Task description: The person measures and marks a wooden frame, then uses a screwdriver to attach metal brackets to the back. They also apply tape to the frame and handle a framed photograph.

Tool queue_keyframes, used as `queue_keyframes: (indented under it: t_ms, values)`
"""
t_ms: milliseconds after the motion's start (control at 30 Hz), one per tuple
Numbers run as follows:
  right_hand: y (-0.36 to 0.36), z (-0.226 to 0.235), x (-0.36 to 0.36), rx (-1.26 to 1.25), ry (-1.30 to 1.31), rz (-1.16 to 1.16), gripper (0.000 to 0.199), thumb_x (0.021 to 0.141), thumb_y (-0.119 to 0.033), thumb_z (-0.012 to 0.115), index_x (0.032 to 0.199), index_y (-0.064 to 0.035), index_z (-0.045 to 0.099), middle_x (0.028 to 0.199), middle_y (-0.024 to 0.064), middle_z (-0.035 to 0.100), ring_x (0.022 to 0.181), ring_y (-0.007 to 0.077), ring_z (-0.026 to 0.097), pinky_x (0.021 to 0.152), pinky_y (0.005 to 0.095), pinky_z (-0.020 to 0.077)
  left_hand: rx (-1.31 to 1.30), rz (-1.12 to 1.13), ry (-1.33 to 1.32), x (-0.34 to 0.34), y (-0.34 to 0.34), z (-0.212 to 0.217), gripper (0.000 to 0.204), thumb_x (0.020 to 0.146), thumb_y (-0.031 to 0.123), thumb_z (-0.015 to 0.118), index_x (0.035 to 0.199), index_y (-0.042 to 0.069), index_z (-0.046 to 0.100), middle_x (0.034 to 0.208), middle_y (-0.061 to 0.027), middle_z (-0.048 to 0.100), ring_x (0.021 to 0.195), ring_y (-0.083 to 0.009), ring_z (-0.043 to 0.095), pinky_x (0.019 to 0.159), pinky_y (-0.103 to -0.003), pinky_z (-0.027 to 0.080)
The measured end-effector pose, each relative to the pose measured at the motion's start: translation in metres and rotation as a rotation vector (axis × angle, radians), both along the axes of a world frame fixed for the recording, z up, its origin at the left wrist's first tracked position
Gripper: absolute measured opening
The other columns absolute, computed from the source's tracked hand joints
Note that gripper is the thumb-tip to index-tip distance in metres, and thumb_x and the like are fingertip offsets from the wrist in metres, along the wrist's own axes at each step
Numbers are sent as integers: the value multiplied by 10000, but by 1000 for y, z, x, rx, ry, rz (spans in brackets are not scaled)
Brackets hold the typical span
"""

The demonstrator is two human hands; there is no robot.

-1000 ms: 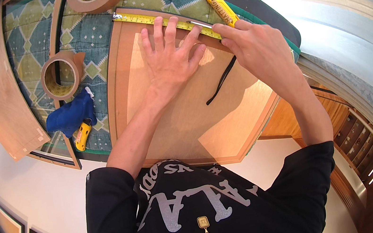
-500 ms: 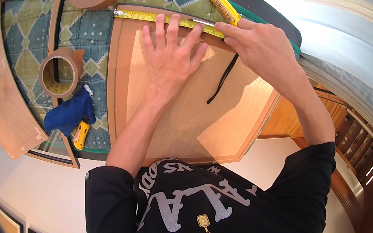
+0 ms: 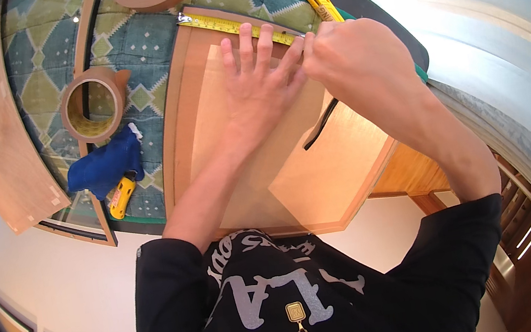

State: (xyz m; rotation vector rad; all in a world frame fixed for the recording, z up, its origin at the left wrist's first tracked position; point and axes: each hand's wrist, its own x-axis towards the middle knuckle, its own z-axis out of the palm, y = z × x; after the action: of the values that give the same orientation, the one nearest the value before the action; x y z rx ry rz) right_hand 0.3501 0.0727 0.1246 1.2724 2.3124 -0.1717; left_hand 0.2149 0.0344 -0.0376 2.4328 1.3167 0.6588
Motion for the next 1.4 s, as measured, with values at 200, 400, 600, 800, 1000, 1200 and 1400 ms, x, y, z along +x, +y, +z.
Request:
queue_keyframes:
  t_ms: [200,400,600,800,1000,1200,1400]
  values:
    - [15,-5,-9,-14,-173,-30,73,661,-81,719,605,-116,690,563,50,620,574,252,657,465,391,538,-9,-1,-67,3,1,3,421,834,387,715,1234,274,649,1360,-108,489,1369,-381,366,1122,-636,240]
    - [-54,48,66,272,185,-445,324,904,-128,605,1228,-128,613,817,110,660,765,270,647,702,382,522,144,45,-124,8,16,5,174,831,256,729,1005,253,729,1128,-2,604,1157,-260,512,1005,-510,319]
    - [-178,66,155,195,432,-1100,348,914,-146,614,1252,-72,584,1014,146,712,827,260,655,772,362,498,248,-104,-146,-16,-31,-1,296,784,260,782,1072,241,717,1098,28,631,1110,-228,542,971,-453,337]
    - [-223,19,173,230,582,-1095,297,884,-188,677,1150,-60,645,979,152,722,860,312,672,788,373,510,161,-122,-179,10,-81,71,738,778,461,787,1433,252,518,1435,-121,478,1368,-365,379,1111,-494,288]
    - [-213,11,180,261,554,-952,282,864,-182,693,1111,-47,693,990,153,723,854,327,673,775,378,522,-161,-239,-82,71,-35,55,517,793,359,753,1260,189,609,1221,-127,618,1137,-353,565,1012,-540,379]
    - [-212,3,200,313,556,-918,280,861,-164,701,1116,-49,698,1024,140,725,870,326,682,772,384,530,-189,-384,111,66,-53,84,355,704,329,803,987,148,687,982,-38,681,996,-297,633,970,-471,408]
    - [-211,5,205,298,630,-951,275,871,-163,703,1121,-50,698,1043,130,723,868,314,685,770,375,530,-377,-337,255,154,-39,46,312,767,339,779,980,126,699,952,-85,689,959,-295,650,873,-425,486]
